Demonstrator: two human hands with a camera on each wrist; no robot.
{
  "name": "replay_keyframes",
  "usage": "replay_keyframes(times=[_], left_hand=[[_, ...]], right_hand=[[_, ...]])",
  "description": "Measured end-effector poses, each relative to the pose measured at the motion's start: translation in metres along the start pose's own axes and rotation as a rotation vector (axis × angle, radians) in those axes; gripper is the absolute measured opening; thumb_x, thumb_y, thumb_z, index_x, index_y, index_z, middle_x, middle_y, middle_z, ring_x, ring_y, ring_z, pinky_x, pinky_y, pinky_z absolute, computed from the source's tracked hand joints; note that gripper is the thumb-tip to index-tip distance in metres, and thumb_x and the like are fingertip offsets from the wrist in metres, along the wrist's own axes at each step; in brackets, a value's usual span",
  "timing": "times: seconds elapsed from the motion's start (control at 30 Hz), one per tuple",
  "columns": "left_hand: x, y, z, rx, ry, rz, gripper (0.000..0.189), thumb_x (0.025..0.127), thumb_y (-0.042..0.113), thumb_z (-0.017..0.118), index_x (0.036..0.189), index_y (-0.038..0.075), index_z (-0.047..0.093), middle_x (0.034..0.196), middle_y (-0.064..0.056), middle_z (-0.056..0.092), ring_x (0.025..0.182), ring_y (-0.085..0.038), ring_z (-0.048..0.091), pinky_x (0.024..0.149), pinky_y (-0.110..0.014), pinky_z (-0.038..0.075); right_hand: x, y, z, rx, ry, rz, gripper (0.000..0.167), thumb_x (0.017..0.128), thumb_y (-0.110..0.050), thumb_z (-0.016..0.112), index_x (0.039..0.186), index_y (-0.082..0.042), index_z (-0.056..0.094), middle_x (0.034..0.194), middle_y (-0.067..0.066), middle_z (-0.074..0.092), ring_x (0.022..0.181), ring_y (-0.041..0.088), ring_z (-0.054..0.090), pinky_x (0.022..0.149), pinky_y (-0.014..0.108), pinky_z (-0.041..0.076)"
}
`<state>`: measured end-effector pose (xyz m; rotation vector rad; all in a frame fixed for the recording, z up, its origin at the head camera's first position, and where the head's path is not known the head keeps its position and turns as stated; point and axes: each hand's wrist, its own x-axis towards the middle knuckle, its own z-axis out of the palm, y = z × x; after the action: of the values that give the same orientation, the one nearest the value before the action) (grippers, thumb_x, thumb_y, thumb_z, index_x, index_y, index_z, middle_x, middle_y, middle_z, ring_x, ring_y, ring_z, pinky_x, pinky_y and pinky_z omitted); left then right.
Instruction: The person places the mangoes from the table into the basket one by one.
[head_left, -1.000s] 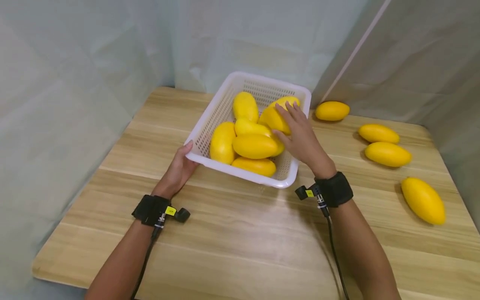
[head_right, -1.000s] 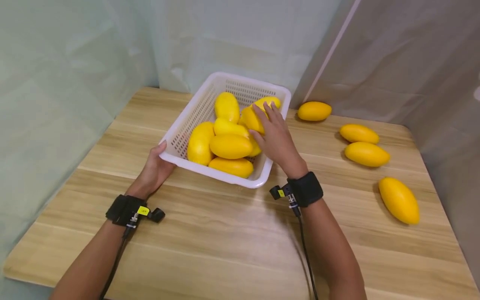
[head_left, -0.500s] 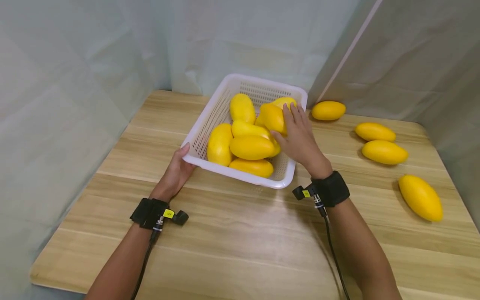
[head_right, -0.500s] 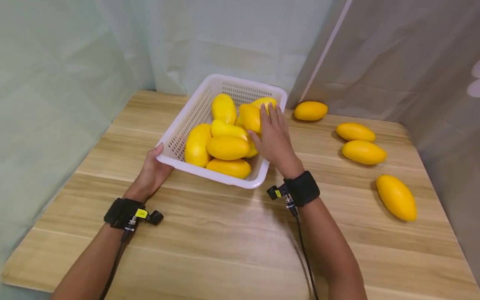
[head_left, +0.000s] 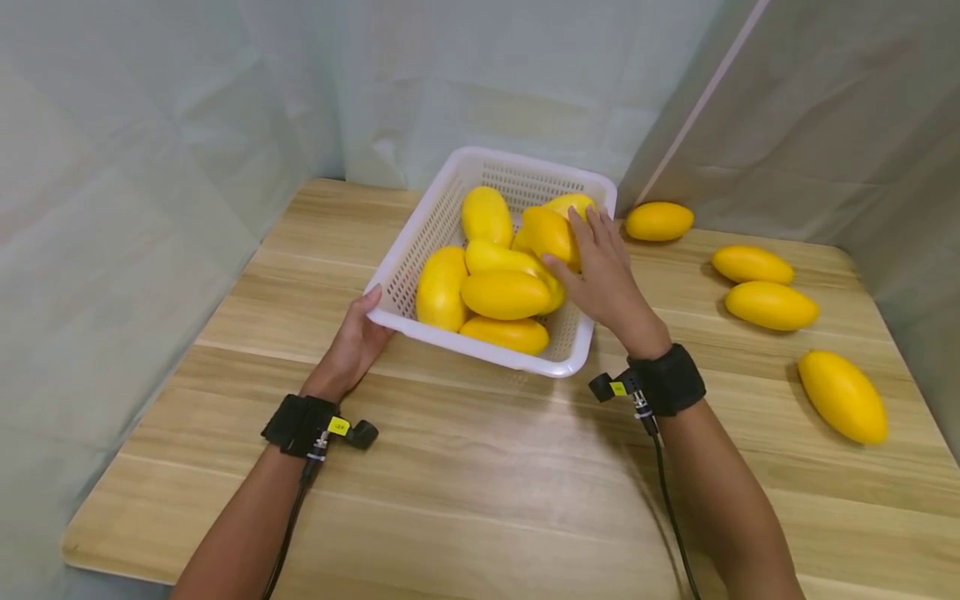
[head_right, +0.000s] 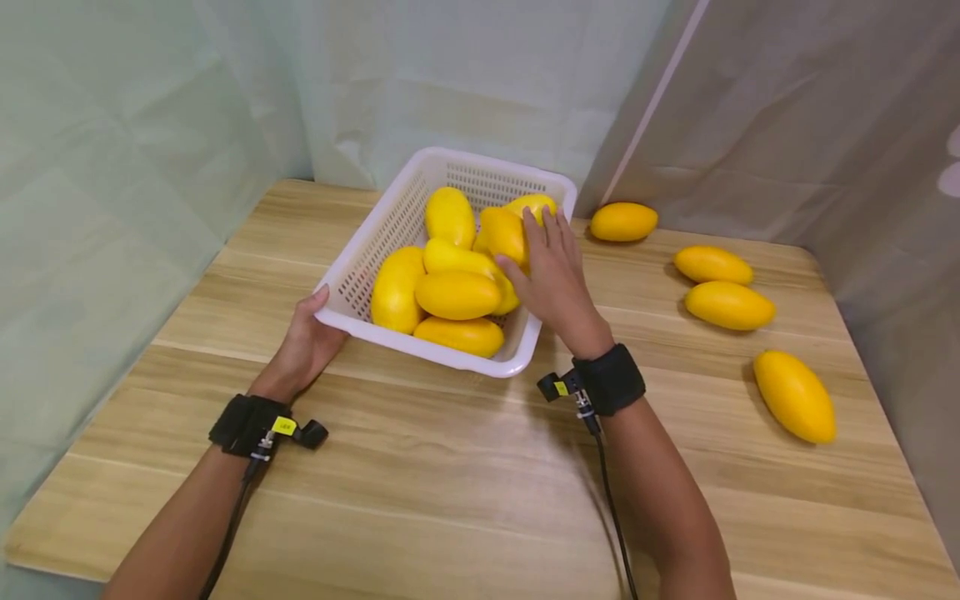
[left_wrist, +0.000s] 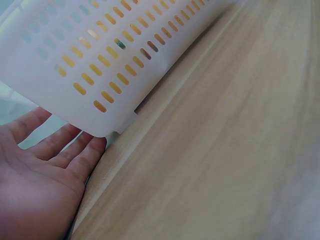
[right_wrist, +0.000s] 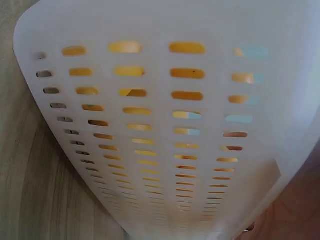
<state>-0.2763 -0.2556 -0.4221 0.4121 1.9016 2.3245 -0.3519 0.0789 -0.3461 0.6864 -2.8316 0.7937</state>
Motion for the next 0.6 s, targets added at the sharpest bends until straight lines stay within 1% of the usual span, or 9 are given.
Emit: replay_keyframes(times=[0.17, 0.3, 0.37, 0.6], left_hand=[[0.0011, 0.0005, -0.0006, 0.006, -0.005, 0.005, 0.053, 0.094, 0.047, 0.029, 0.144, 0.029, 0.023, 0.146, 0.001, 0.019, 0.127, -0.023, 0.024, 0.102, -0.039, 0.018], [0.0013, 0.0004, -0.0018, 0.017, -0.010, 0.009, 0.052, 0.095, 0.045, 0.027, 0.144, 0.028, 0.022, 0.146, 0.000, 0.019, 0.127, -0.025, 0.024, 0.102, -0.041, 0.018], [0.0013, 0.0005, -0.0025, 0.011, -0.008, 0.002, 0.052, 0.095, 0.047, 0.028, 0.144, 0.029, 0.023, 0.146, 0.001, 0.020, 0.126, -0.024, 0.024, 0.102, -0.040, 0.018], [0.0010, -0.0003, -0.0052, 0.007, -0.006, 0.011, 0.052, 0.095, 0.046, 0.027, 0.144, 0.028, 0.022, 0.146, 0.000, 0.019, 0.127, -0.024, 0.024, 0.101, -0.039, 0.019]], right_hand=[[-0.0005, 0.0015, -0.0017, 0.030, 0.026, -0.014, 0.069, 0.092, -0.045, 0.042, 0.145, -0.010, 0.016, 0.147, 0.018, 0.007, 0.132, 0.026, -0.005, 0.102, 0.044, -0.003], [0.0013, 0.0043, -0.0032, 0.035, 0.048, -0.029, 0.065, 0.094, -0.043, 0.040, 0.144, -0.008, 0.018, 0.146, 0.019, 0.009, 0.132, 0.028, -0.003, 0.102, 0.045, -0.002], [0.0023, 0.0058, -0.0041, 0.037, 0.055, -0.030, 0.064, 0.094, -0.043, 0.038, 0.144, -0.008, 0.019, 0.146, 0.019, 0.009, 0.132, 0.028, -0.003, 0.102, 0.046, -0.002], [0.0022, 0.0094, -0.0097, 0.066, 0.063, -0.004, 0.064, 0.094, -0.047, 0.035, 0.145, -0.011, 0.019, 0.147, 0.017, 0.006, 0.132, 0.025, -0.005, 0.101, 0.048, -0.002]])
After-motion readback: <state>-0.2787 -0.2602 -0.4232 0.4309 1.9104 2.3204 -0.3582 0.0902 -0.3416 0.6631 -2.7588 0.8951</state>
